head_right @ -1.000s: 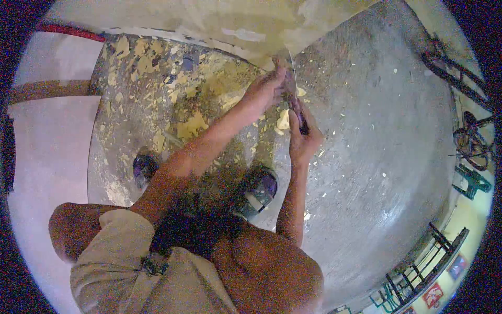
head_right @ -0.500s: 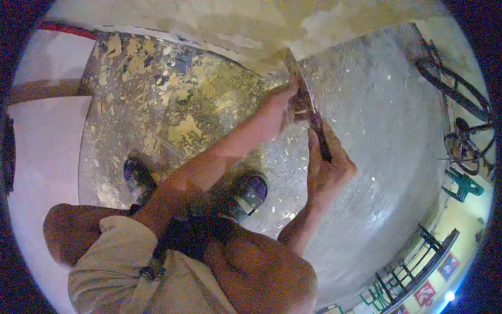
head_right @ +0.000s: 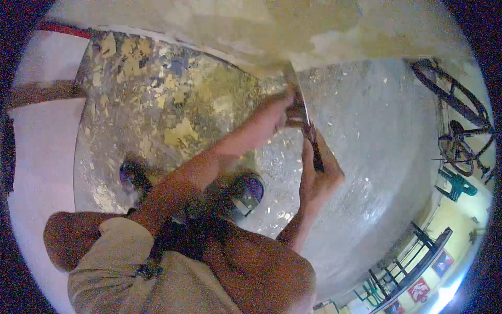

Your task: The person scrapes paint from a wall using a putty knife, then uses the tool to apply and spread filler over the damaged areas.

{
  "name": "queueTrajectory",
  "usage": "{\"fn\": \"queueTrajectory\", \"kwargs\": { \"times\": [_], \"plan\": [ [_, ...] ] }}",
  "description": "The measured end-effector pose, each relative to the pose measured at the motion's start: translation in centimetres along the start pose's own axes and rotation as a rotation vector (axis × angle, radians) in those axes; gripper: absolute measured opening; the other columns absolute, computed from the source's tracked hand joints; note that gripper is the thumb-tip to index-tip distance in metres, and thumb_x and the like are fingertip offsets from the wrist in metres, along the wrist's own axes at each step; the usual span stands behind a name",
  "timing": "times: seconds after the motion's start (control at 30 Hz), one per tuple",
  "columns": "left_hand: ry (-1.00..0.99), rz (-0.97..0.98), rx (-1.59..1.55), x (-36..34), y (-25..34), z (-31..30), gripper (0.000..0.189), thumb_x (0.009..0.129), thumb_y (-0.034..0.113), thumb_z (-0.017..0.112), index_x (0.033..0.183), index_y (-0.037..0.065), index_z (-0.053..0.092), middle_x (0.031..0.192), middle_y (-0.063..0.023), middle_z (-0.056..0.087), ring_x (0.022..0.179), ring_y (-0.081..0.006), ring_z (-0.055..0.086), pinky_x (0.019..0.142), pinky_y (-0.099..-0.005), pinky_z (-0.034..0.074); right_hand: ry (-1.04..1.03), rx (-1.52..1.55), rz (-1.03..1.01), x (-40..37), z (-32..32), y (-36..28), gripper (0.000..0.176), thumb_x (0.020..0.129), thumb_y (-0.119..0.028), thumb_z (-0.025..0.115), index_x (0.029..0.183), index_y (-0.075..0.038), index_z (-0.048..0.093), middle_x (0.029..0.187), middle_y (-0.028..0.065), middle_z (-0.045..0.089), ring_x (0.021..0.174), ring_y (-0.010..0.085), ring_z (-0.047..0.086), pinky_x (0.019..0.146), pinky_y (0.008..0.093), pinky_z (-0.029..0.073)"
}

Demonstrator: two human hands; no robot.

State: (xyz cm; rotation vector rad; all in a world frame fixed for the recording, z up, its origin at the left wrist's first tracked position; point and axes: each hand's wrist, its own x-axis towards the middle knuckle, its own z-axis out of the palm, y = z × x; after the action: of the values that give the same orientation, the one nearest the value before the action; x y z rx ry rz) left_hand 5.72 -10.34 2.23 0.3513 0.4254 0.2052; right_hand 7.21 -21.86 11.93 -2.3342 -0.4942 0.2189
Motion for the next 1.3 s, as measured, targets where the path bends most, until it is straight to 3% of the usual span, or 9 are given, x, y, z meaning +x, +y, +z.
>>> {"fn": "queueTrajectory", "kwargs": {
  "times": [0.1, 0.17, 0.33, 0.43, 0.57, 0.87, 1.2, 1.27, 1.3],
  "plan": [
    [-0.164, 0.080, 0.099, -0.9, -0.1, 0.5, 0.042, 0.094, 0.043, 0.032, 0.114, 0.009, 0.047, 0.103, -0.0097, 0.061, 0.096, -0.0208, 0.059, 0.081, -0.0364, 0.050, 0.087, -0.233, -0.204, -0.7, -0.1, 0.5, 0.030, 0.074, -0.005, 0.067, 0.103, -0.003, 0.064, 0.085, 0.0116, 0.065, 0.069, 0.0208, 0.061, 0.060, 0.0310, 0.048],
    [-0.090, 0.095, 0.045, -2.2, -0.5, 0.9, 0.055, 0.092, 0.051, 0.025, 0.123, 0.007, 0.039, 0.111, -0.0116, 0.059, 0.100, -0.0219, 0.058, 0.083, -0.0347, 0.050, 0.164, -0.353, -0.437, -1.2, -0.4, 0.7, 0.030, 0.074, -0.004, 0.068, 0.104, -0.006, 0.065, 0.094, 0.0120, 0.061, 0.082, 0.0210, 0.058, 0.068, 0.0310, 0.049],
    [-0.060, 0.100, -0.130, -3.0, -0.4, 2.3, 0.069, 0.085, 0.062, 0.033, 0.116, 0.001, 0.044, 0.106, -0.0130, 0.060, 0.095, -0.0212, 0.061, 0.083, -0.0341, 0.050, 0.373, -0.498, -0.507, -1.6, -0.1, 1.2, 0.041, 0.066, -0.006, 0.075, 0.105, -0.013, 0.064, 0.089, 0.0078, 0.057, 0.076, 0.0243, 0.057, 0.063, 0.0338, 0.047],
    [-0.029, 0.049, -0.169, -1.6, -0.3, 2.4, 0.048, 0.084, 0.051, 0.050, 0.096, 0.005, 0.049, 0.089, -0.0115, 0.061, 0.081, -0.0205, 0.061, 0.073, -0.0336, 0.051, 0.128, -0.405, -0.465, -1.2, -1.0, 0.5, 0.040, 0.069, -0.006, 0.072, 0.108, -0.010, 0.062, 0.090, 0.0114, 0.061, 0.075, 0.0243, 0.061, 0.058, 0.0323, 0.049],
    [-0.091, -0.008, -0.294, -0.5, -0.7, 1.9, 0.033, 0.089, 0.039, 0.047, 0.095, 0.007, 0.052, 0.086, -0.0089, 0.062, 0.075, -0.0208, 0.061, 0.067, -0.0342, 0.051, 0.040, -0.300, -0.423, -1.3, -1.2, 0.6, 0.038, 0.074, -0.005, 0.068, 0.111, -0.008, 0.061, 0.078, 0.0124, 0.064, 0.065, 0.0241, 0.063, 0.056, 0.0331, 0.050],
    [0.002, 0.001, -0.401, 0.4, -2.0, 1.6, 0.032, 0.089, 0.040, 0.047, 0.094, 0.008, 0.051, 0.084, -0.0082, 0.061, 0.076, -0.0214, 0.062, 0.066, -0.0351, 0.051, 0.019, -0.226, -0.458, 0.4, -2.1, -0.1, 0.032, 0.071, 0.001, 0.068, 0.102, -0.004, 0.065, 0.083, 0.0156, 0.066, 0.071, 0.0239, 0.065, 0.059, 0.0310, 0.051],
    [-0.375, 0.140, -0.724, 0.7, 0.2, -0.2, 0.027, 0.091, 0.034, 0.044, 0.093, 0.008, 0.053, 0.078, -0.0057, 0.061, 0.072, -0.0198, 0.061, 0.067, -0.0359, 0.051, -0.035, -0.141, -0.425, 0.5, -0.1, -1.9, 0.031, 0.071, 0.002, 0.066, 0.101, -0.006, 0.065, 0.090, 0.0091, 0.067, 0.075, 0.0197, 0.066, 0.063, 0.0267, 0.052],
    [0.177, -0.054, -0.293, -0.1, -0.3, 1.8, 0.026, 0.091, 0.033, 0.044, 0.090, 0.009, 0.054, 0.071, -0.0045, 0.058, 0.066, -0.0179, 0.058, 0.065, -0.0336, 0.050, 0.012, -0.179, -0.519, 0.5, -0.7, -0.2, 0.031, 0.071, 0.001, 0.066, 0.100, -0.007, 0.066, 0.090, 0.0096, 0.067, 0.074, 0.0201, 0.067, 0.062, 0.0263, 0.052],
    [0.066, -0.025, -0.316, -0.6, 0.0, 2.2, 0.027, 0.092, 0.032, 0.042, 0.089, 0.008, 0.054, 0.074, -0.0049, 0.059, 0.068, -0.0177, 0.059, 0.065, -0.0322, 0.050, 0.049, -0.168, -0.473, 0.2, -1.0, 0.0, 0.030, 0.071, 0.001, 0.066, 0.099, -0.007, 0.066, 0.090, 0.0101, 0.067, 0.074, 0.0204, 0.067, 0.061, 0.0263, 0.052]
  ]
}}
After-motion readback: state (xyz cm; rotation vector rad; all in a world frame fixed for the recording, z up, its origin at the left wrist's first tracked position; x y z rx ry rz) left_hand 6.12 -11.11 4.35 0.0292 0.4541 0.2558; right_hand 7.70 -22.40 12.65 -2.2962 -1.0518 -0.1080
